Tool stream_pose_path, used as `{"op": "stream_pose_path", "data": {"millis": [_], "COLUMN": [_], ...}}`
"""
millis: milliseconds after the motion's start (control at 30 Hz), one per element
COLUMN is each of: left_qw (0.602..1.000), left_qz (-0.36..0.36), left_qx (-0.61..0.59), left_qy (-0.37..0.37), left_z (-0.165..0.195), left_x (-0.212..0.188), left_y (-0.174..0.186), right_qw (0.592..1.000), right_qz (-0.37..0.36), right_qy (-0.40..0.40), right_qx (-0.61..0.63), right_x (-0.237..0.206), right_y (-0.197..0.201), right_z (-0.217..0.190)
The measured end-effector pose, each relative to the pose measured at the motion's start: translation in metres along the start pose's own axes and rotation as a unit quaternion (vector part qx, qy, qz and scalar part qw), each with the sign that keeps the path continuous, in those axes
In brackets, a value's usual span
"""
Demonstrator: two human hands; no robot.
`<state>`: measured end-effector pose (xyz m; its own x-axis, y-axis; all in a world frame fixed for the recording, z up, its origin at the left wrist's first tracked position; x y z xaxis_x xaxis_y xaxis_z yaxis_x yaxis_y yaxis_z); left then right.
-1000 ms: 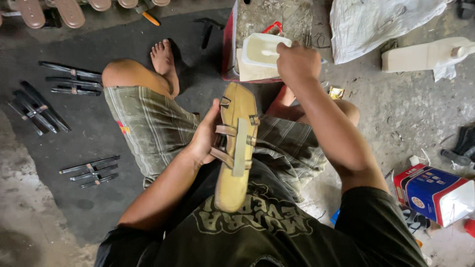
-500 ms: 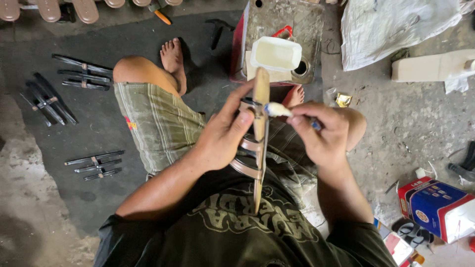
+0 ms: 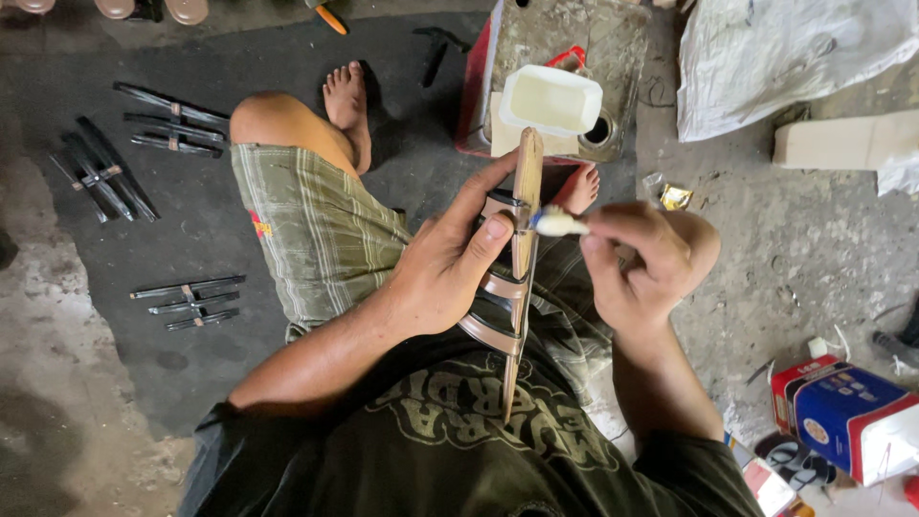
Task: The person sits on the floor and applies glue to the straps of sandals using a toothbrush. They repeatedly dip the brush into a container of glue and spread it along the edges of the straps on multiple sandals.
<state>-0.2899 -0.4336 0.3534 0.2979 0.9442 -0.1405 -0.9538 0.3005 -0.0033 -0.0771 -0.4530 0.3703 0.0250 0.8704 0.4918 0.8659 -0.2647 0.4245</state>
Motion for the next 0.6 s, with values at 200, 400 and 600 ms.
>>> {"op": "stream_pose_path", "data": {"millis": [200, 400, 600], "left_qw": [1.0, 0.999, 0.999], "left_qz": [0.013, 0.018, 0.017], "left_qx": [-0.021, -0.018, -0.018], "left_qy": [-0.013, -0.023, -0.035], "left_z": [0.001, 0.005, 0.006], "left_x": [-0.001, -0.003, -0.002], "left_y": [-0.002, -0.001, -0.002], "right_qw": [0.999, 0.999, 0.999], "right_qz": [-0.029, -0.031, -0.02], "right_qy": [-0.002, 0.031, -0.021], "right_qx": [0.03, -0.028, -0.043], "right_x": [-0.003, -0.002, -0.005], "right_y": [-0.005, 0.001, 0.007], "right_z": [-0.006, -0.022, -0.025]}}
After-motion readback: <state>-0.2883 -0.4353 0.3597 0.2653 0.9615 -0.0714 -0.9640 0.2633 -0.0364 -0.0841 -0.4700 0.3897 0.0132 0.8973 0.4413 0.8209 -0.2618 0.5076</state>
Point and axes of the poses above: each hand's wrist, its own x-axis towards the middle knuckle, its own y-axis out of the back of the hand, z = x × y, the point moved 5 cm from there along x, towards the middle knuckle, and after that the axes turned 10 degrees about z, right-handed, at the moved point
